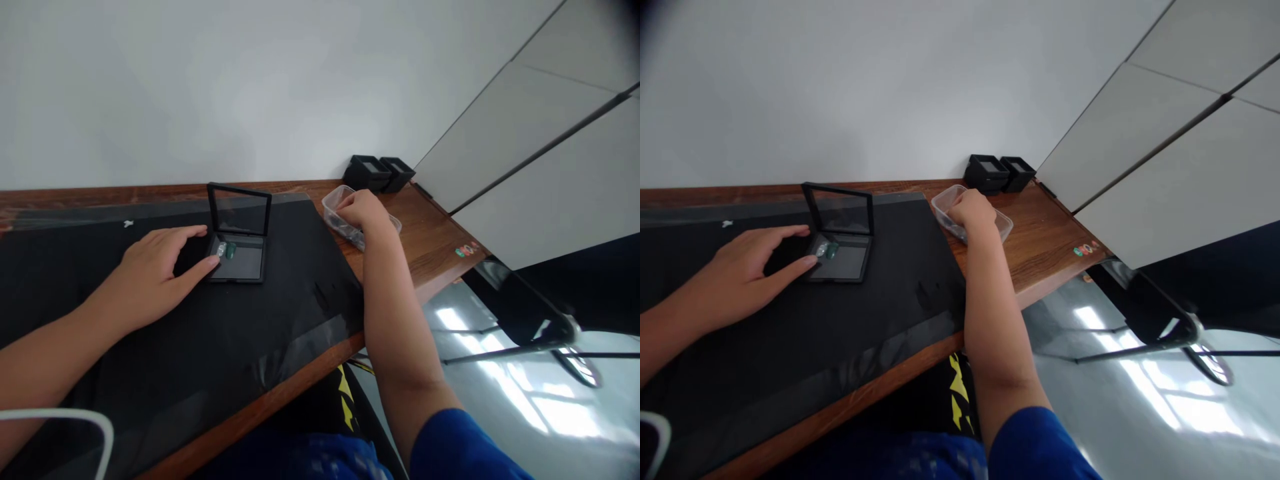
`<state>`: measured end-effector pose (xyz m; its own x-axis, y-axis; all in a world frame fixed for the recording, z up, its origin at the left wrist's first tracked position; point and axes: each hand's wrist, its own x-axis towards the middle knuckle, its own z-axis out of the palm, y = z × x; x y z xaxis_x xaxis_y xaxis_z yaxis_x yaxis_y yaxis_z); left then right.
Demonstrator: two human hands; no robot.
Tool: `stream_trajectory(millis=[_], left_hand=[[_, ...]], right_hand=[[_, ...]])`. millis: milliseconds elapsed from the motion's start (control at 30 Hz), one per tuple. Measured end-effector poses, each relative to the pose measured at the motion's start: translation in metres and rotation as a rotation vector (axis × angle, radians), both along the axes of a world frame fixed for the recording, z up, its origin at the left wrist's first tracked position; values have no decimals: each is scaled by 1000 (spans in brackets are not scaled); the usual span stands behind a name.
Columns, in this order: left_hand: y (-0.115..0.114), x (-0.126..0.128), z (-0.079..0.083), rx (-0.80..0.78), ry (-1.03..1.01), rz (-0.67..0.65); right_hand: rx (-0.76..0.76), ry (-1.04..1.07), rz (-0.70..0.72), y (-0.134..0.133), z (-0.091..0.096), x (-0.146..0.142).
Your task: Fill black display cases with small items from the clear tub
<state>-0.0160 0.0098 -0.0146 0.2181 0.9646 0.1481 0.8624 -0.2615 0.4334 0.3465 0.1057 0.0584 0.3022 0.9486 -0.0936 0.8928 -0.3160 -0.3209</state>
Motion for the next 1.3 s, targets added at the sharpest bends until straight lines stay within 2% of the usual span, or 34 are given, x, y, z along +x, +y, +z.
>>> stream_trajectory(millis=[133, 433, 533, 633, 700, 767, 867, 967, 1033, 1167, 1300], left_hand=[[-3, 1, 3, -7, 1, -2], [-3, 3, 6, -21, 9, -19], [-3, 4, 6, -19, 13, -16], [-3, 4, 6, -23, 11, -19], [-3, 3, 5, -17, 7, -19], [-3, 2, 5, -11, 9, -19], [-2, 2, 4, 6, 9, -23], [-2, 2, 2, 31, 5, -28], [-1, 1, 1, 33, 9, -25], [-1, 0, -1, 37, -3, -21], [-1, 1, 1, 17, 0, -14]], right_hand=[[73, 31, -14, -4, 3, -2], [406, 103, -15, -10, 10, -6], [549, 229, 114, -11, 12, -9], [691, 476, 336, -17, 17, -19], [723, 643, 470, -25, 21, -28], [663, 797, 588, -34, 24, -38], [424, 976, 773, -44, 21, -55], [111, 1076, 973, -46, 8, -73], [-17, 1110, 1068, -44, -5, -85], [-51, 1048, 1105, -38, -28, -103], [0, 870, 1066, -35, -39, -110]])
